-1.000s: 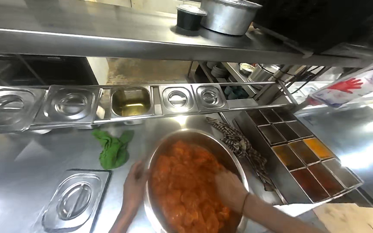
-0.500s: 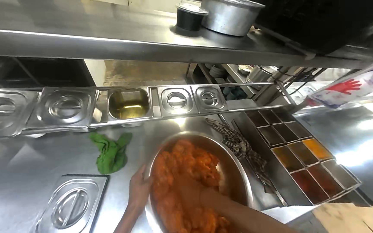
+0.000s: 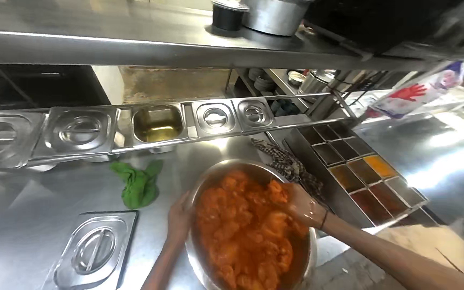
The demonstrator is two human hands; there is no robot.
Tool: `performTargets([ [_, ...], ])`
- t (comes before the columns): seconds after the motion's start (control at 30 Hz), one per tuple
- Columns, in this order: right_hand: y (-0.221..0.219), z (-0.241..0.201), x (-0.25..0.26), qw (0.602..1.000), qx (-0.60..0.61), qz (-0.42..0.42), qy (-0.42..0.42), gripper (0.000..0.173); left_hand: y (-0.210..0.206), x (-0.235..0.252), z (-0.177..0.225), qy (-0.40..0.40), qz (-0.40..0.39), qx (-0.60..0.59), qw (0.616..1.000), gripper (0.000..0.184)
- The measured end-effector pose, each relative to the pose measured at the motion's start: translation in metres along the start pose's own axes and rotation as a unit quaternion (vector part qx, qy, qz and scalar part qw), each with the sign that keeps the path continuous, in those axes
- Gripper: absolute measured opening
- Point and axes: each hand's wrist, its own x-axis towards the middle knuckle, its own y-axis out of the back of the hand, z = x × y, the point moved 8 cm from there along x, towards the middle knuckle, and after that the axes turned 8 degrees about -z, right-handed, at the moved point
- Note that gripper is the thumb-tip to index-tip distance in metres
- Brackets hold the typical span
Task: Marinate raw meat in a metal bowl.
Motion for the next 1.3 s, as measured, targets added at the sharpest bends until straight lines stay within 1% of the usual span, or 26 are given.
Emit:
performTargets([
  [0.03,0.002,0.0,0.001,1.0,0.007,0.014,-0.013,0.034,-0.001,-0.001,0.001,-0.003,0.002,-0.002,1.0,0.049],
  [0.1,-0.002,0.006,0.005,0.999,0.017,0.012,-0.04,0.038,-0.001,-0.005,0.001,-0.006,0.005,-0.007,1.0,0.05],
  [0.17,-0.013,0.016,0.006,0.998,0.013,-0.016,-0.056,0.054,-0.001,-0.013,0.0,-0.012,0.014,-0.014,1.0,0.051],
  [0.2,-0.018,0.02,0.005,0.998,-0.003,-0.037,-0.053,0.058,-0.001,-0.021,-0.002,-0.013,0.03,-0.012,0.999,0.051],
  [0.23,-0.023,0.023,0.001,0.997,-0.02,-0.063,-0.046,0.058,-0.001,-0.034,-0.006,-0.006,0.047,-0.007,0.999,0.052],
  [0.3,-0.035,0.038,-0.007,0.99,-0.081,-0.108,-0.025,0.049,-0.004,-0.075,-0.013,0.024,0.083,-0.005,0.996,0.058],
  [0.33,-0.045,0.052,-0.012,0.982,-0.127,-0.139,-0.028,0.05,-0.007,-0.098,-0.014,0.034,0.096,-0.006,0.995,0.061],
  [0.4,-0.082,0.082,-0.026,0.96,-0.192,-0.2,-0.039,0.062,-0.012,-0.13,-0.018,0.03,0.103,-0.025,0.994,0.059],
  [0.43,-0.106,0.09,-0.033,0.948,-0.208,-0.238,-0.04,0.069,-0.012,-0.136,-0.019,0.03,0.099,-0.042,0.994,0.055],
  [0.5,-0.147,0.085,-0.039,0.931,-0.21,-0.291,-0.068,0.094,-0.005,-0.127,-0.016,0.036,0.087,-0.05,0.994,0.057],
  [0.53,-0.158,0.078,-0.031,0.928,-0.202,-0.302,-0.08,0.101,-0.002,-0.114,-0.011,0.042,0.088,-0.036,0.995,0.056],
  [0.57,-0.164,0.067,-0.021,0.929,-0.189,-0.306,-0.09,0.104,-0.003,-0.103,-0.006,0.048,0.092,-0.01,0.995,0.056],
  [0.6,-0.17,0.058,-0.015,0.929,-0.185,-0.305,-0.096,0.103,-0.006,-0.099,-0.004,0.053,0.097,0.017,0.994,0.057],
  [0.63,-0.174,0.049,-0.008,0.932,-0.189,-0.295,-0.098,0.096,-0.009,-0.097,-0.003,0.051,0.103,0.039,0.993,0.055],
  [0.7,-0.175,0.029,0.011,0.943,-0.208,-0.25,-0.073,0.074,-0.009,-0.09,-0.001,0.047,0.114,0.07,0.99,0.053],
  [0.77,-0.184,0.016,0.024,0.947,-0.215,-0.236,-0.034,0.059,-0.008,-0.099,-0.006,0.056,0.131,0.07,0.987,0.049],
  [0.83,-0.178,0.008,0.043,0.951,-0.211,-0.225,-0.009,0.053,-0.007,-0.096,-0.005,0.058,0.14,0.053,0.987,0.048],
  [0.9,-0.174,0.015,0.046,0.962,-0.163,-0.217,-0.006,0.058,-0.005,-0.098,-0.008,0.063,0.144,0.043,0.987,0.047],
  [0.97,-0.16,0.022,0.035,0.977,-0.091,-0.195,0.006,0.063,-0.004,-0.099,-0.008,0.053,0.145,0.033,0.987,0.047],
  [1.0,-0.146,0.023,0.026,0.982,-0.058,-0.179,0.023,0.059,-0.003,-0.099,-0.008,0.044,0.149,0.029,0.987,0.046],
  [1.03,-0.13,0.021,0.016,0.986,-0.03,-0.156,0.054,0.051,-0.002,-0.099,-0.009,0.038,0.155,0.026,0.987,0.044],
  [1.1,-0.092,0.017,-0.001,0.986,0.001,-0.102,0.13,0.04,-0.001,-0.098,-0.012,0.03,0.167,0.017,0.985,0.041],
  [1.13,-0.072,0.014,-0.008,0.984,0.005,-0.074,0.164,0.038,-0.001,-0.098,-0.012,0.026,0.171,0.013,0.985,0.04],
  [1.17,-0.054,0.011,-0.015,0.982,-0.005,-0.055,0.18,0.038,-0.002,-0.099,-0.012,0.024,0.17,0.014,0.985,0.04],
  [1.23,-0.024,0.0,-0.024,0.984,-0.05,-0.035,0.166,0.037,-0.002,-0.099,-0.01,0.02,0.167,0.019,0.986,0.041],
  [1.3,-0.012,-0.007,-0.024,0.991,-0.093,-0.032,0.093,0.039,-0.003,-0.1,-0.008,0.027,0.167,0.028,0.985,0.042],
])
